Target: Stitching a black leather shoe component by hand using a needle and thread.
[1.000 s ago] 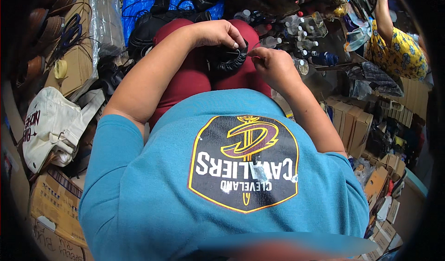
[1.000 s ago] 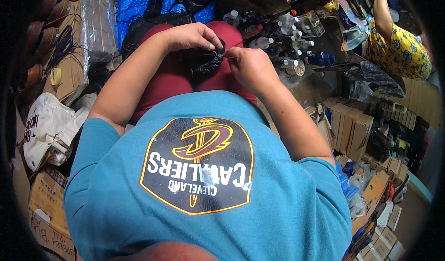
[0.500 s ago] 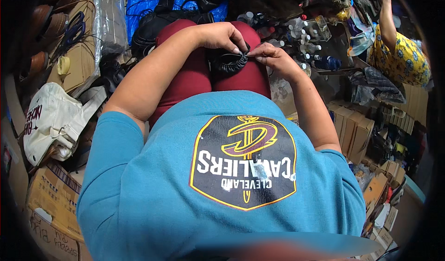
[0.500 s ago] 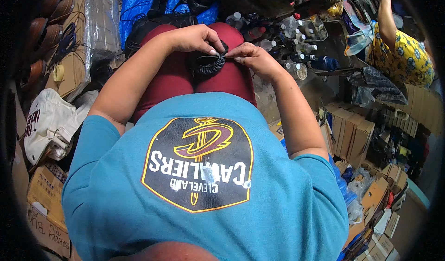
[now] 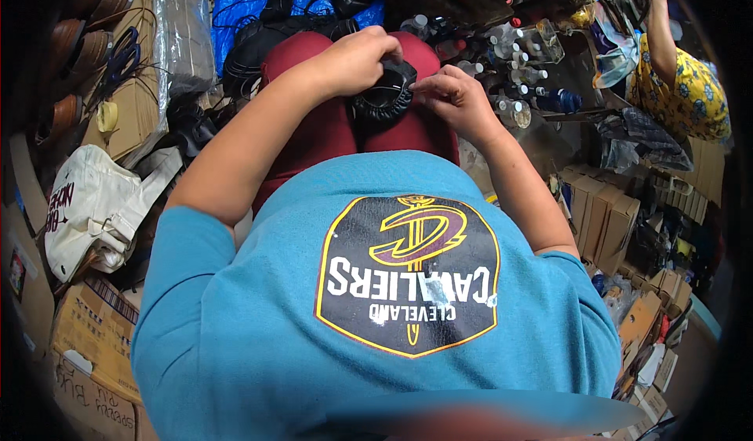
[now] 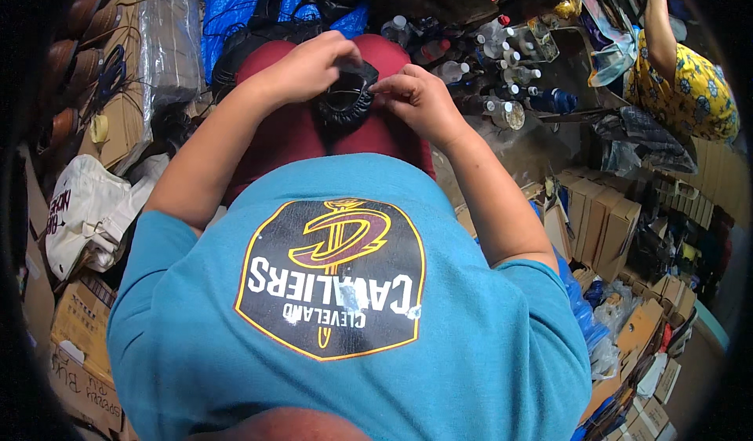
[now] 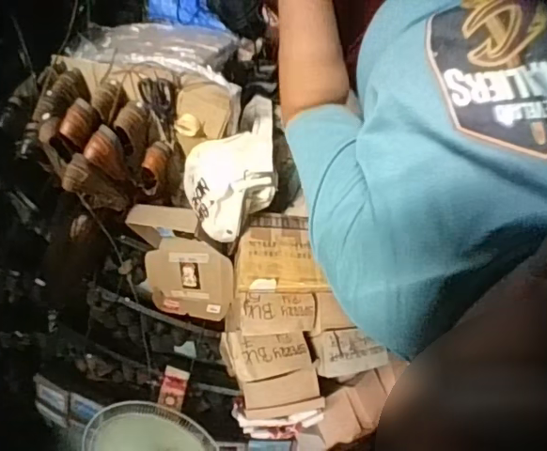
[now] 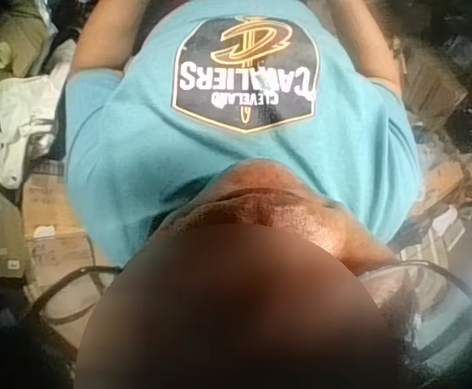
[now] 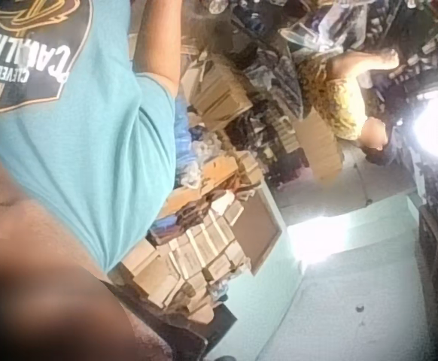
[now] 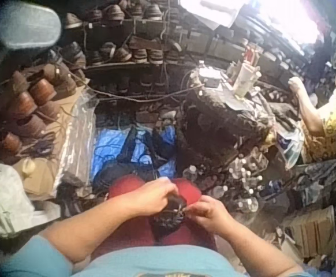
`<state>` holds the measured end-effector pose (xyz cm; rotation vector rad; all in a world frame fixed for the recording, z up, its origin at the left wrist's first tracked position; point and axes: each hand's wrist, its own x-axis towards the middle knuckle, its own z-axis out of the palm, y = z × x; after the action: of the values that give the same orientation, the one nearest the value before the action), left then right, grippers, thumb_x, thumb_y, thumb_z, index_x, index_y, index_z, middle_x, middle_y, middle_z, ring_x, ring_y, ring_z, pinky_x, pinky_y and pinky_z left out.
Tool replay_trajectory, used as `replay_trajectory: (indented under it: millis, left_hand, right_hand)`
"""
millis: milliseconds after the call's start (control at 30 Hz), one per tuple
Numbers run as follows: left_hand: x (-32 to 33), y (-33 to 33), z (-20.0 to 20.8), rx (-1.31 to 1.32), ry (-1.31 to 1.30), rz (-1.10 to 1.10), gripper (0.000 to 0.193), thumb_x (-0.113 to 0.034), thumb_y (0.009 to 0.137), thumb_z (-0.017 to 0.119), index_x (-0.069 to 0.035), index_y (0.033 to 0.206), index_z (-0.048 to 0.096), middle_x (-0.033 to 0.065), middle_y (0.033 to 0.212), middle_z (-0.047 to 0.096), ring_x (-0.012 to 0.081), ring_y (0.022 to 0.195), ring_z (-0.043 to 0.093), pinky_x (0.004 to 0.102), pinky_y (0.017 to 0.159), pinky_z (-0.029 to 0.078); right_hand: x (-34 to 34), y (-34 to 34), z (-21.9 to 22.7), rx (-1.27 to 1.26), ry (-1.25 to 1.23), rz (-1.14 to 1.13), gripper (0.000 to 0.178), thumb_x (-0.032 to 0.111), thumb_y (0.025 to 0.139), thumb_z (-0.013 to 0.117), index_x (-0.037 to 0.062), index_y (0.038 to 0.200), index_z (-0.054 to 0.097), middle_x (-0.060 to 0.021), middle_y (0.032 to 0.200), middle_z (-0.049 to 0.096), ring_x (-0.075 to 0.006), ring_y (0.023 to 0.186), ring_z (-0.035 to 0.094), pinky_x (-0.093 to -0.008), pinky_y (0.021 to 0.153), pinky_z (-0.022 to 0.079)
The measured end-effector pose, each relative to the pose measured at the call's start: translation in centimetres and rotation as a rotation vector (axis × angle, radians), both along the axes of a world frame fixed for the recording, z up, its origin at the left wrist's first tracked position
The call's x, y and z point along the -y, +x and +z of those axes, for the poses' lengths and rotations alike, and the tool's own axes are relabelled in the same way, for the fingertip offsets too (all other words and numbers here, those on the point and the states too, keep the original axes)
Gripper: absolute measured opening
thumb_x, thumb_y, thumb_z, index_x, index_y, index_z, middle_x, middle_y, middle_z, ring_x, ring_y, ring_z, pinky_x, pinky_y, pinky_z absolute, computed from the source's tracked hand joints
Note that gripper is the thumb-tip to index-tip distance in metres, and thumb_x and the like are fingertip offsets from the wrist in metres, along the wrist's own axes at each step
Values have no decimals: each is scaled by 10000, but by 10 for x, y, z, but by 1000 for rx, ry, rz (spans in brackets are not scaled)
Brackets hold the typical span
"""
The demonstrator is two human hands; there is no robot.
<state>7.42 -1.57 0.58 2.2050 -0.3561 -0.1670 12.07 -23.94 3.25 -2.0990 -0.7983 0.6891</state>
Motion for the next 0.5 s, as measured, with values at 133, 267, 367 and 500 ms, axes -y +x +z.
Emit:
replay_trajectory:
  millis: [133,267,367,500]
  left_hand:
    - [0,-52,19,139,-4,228,408,102,775,521,-68,1134,611,121,964,520,260,854,576,315,788,465]
    - [8,-81,20,104,-158,275,325,88,782,564,-58,1061,645,101,854,526,215,712,582,316,675,485]
    - [10,-84,13,132,-73,307,234,64,771,596,-43,969,662,99,811,533,227,713,587,319,676,488]
    - [11,-80,4,125,-12,275,177,24,756,630,-52,912,666,97,803,538,233,704,575,332,657,476]
  right_hand:
    - [6,-9,4,309,-28,152,304,34,697,681,138,982,688,-44,802,552,-209,790,562,-328,731,444]
    - [9,-21,0,546,-52,223,376,66,715,670,183,1072,659,-30,771,533,-218,768,526,-345,752,382]
    - [13,-24,-1,557,-83,215,405,62,724,665,197,1105,645,-32,765,528,-217,770,521,-350,779,376]
    - [16,-21,-3,507,-113,213,380,63,730,662,192,1088,659,-45,763,525,-231,762,516,-343,744,392]
